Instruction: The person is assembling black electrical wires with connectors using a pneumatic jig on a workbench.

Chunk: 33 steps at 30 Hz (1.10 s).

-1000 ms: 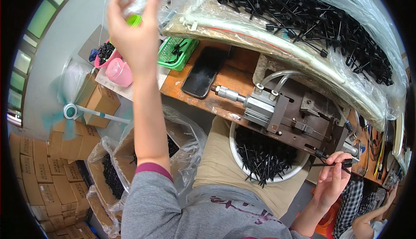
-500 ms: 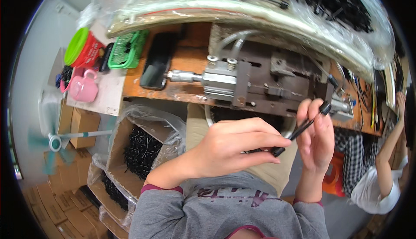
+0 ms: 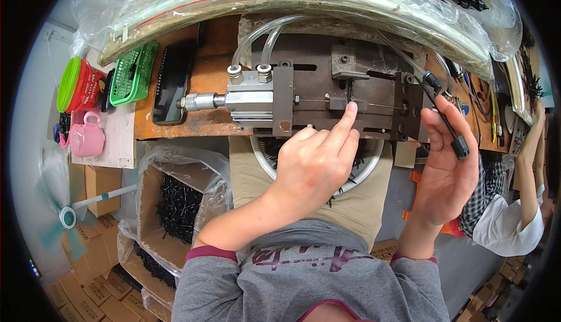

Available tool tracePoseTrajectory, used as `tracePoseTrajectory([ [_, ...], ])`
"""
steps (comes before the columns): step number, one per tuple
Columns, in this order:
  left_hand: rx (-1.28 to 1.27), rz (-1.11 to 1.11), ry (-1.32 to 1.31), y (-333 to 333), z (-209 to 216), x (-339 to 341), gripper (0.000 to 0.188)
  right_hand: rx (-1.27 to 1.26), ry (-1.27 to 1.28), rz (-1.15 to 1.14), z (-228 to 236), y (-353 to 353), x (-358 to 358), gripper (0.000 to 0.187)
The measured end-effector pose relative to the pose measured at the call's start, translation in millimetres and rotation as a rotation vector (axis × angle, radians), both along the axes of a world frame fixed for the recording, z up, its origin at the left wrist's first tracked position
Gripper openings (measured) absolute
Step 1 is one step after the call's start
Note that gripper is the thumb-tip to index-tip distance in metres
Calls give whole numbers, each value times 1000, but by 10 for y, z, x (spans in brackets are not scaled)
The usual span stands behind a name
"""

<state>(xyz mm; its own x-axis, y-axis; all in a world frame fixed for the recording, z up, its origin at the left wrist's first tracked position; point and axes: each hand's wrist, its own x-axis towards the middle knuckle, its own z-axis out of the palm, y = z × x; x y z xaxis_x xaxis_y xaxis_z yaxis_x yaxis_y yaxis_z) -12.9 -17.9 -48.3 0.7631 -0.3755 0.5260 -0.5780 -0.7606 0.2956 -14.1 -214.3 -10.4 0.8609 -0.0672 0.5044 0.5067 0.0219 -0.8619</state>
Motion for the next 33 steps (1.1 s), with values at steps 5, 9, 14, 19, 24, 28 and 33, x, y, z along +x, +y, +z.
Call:
tracePoseTrajectory([
  [5, 41, -4, 47, 3, 70, 6, 27, -127, 28, 74, 59, -20, -53, 40],
  [9, 43, -73, 109, 86, 232, 42, 27, -604, -102, -96, 99, 20, -19, 36],
  [14, -200, -133, -116, 232, 739, 614, 19, -818, -113, -58, -95, 81, -48, 28],
  [19, -27, 105, -163, 245, 1162, 1488, 27, -1042, -198, -34, -254, 271, -15, 20],
  [24, 75, 112, 251, 187, 1203, 1891, 41, -1154, -216, -52, -233, 357, 50, 23],
  [28, -142, 25, 231, 137, 1180, 1689, 34, -1233, -154, -51, -201, 317, 35, 28],
  [33, -256, -235, -60, 309, 1110, 1106, 22, -1046, -242, 80, 160, 209, 310, 33],
])
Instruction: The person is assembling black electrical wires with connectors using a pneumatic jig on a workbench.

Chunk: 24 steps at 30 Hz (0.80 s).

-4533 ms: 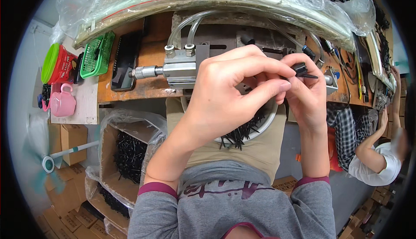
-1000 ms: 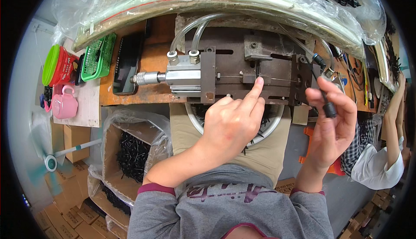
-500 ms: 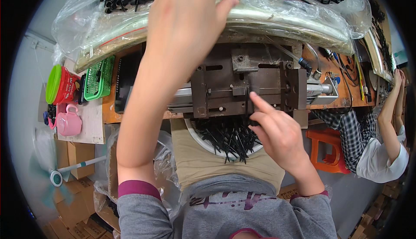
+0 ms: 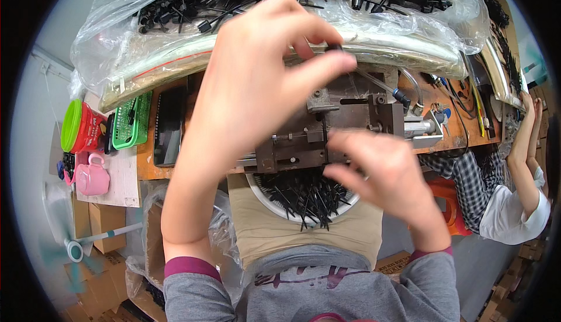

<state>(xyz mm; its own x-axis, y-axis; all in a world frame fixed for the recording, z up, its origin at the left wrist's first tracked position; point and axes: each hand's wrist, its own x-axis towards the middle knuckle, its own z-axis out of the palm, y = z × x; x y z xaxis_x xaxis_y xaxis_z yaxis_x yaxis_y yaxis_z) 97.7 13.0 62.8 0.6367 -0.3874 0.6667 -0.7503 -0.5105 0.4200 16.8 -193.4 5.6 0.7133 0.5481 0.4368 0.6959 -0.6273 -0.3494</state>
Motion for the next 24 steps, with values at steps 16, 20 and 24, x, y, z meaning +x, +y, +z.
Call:
tracePoseTrajectory([
  [16, 157, 62, 123, -189, -1021, -1173, 26, -881, -491, -261, 692, -480, 2158, 11],
  [20, 204, 117, 77, -285, -1123, -1157, 25, -683, -405, -174, 687, -592, 2008, 37],
  [24, 230, 129, 100, -257, -1071, -1059, 24, -319, -365, -51, 871, -427, 1651, 13],
])
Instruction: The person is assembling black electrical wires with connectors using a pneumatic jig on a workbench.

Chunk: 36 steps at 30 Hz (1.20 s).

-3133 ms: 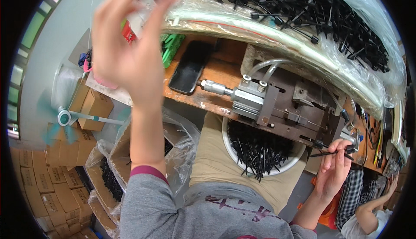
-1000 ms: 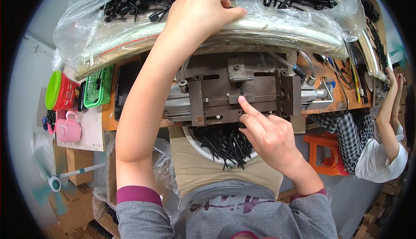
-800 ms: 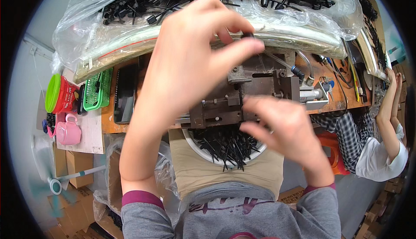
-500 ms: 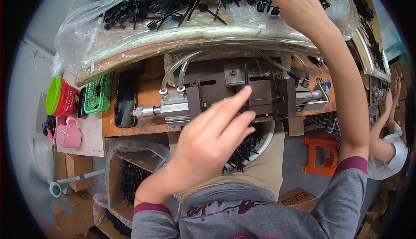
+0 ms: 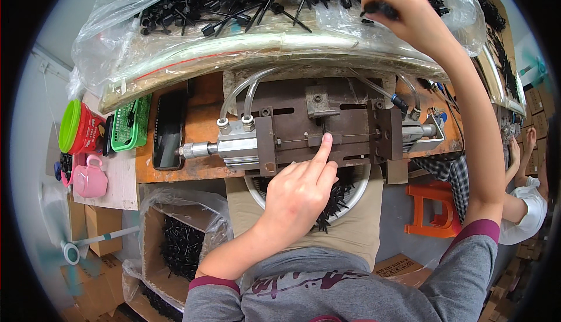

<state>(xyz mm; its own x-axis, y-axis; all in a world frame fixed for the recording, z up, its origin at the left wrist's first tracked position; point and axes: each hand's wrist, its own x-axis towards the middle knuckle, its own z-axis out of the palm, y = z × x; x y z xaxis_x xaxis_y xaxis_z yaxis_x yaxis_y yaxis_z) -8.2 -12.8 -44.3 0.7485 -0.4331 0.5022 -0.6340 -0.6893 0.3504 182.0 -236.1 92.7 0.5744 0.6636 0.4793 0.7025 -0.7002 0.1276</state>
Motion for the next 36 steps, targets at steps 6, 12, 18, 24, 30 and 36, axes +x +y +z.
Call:
tracePoseTrajectory([
  [6, 57, -4, 40, 1, 65, -10, 24, 971, 581, -69, 82, -151, -60, 9],
  [12, -300, -2, 117, 37, 277, 18, 48, 1102, 831, 94, -132, -127, -422, 23],
  [18, -831, -105, 269, 26, 403, 304, 80, 1486, 1278, 240, -450, 272, -1054, 20],
  [24, -860, -170, 327, 109, 503, 202, 40, 1565, 1366, 218, -589, 307, -1156, 23],
  [30, -620, -99, 146, 211, 357, -27, 34, 1617, 1132, 184, -720, 132, -1280, 21],
  [36, -199, 43, 7, 48, -145, -112, 26, 1299, 676, -84, -829, 72, -1565, 33],
])
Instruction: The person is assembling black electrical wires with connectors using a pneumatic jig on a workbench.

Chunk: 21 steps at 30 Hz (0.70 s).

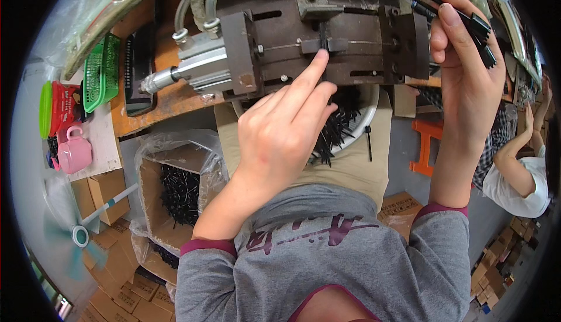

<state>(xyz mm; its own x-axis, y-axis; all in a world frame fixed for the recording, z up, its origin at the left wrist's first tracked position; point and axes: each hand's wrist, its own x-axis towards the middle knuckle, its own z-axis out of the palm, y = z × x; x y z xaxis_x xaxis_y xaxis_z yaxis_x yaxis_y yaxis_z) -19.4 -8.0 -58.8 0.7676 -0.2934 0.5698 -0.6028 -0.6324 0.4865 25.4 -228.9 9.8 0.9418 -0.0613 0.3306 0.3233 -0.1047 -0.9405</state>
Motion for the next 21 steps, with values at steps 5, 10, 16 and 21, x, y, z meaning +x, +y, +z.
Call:
tracePoseTrajectory([
  [5, 217, 67, -79, -124, 49, 85, 26, -243, -269, -71, -112, -39, -115, 28],
  [10, 239, 88, -64, -129, 61, 101, 26, -621, -497, -206, -176, -4, -234, 22],
  [16, -23, -34, 104, -74, 129, 114, 38, -973, -661, -88, -229, 46, -369, 36],
  [21, -356, -266, 157, -46, 355, 49, 44, -948, -750, -52, -365, 229, -369, 39],
])
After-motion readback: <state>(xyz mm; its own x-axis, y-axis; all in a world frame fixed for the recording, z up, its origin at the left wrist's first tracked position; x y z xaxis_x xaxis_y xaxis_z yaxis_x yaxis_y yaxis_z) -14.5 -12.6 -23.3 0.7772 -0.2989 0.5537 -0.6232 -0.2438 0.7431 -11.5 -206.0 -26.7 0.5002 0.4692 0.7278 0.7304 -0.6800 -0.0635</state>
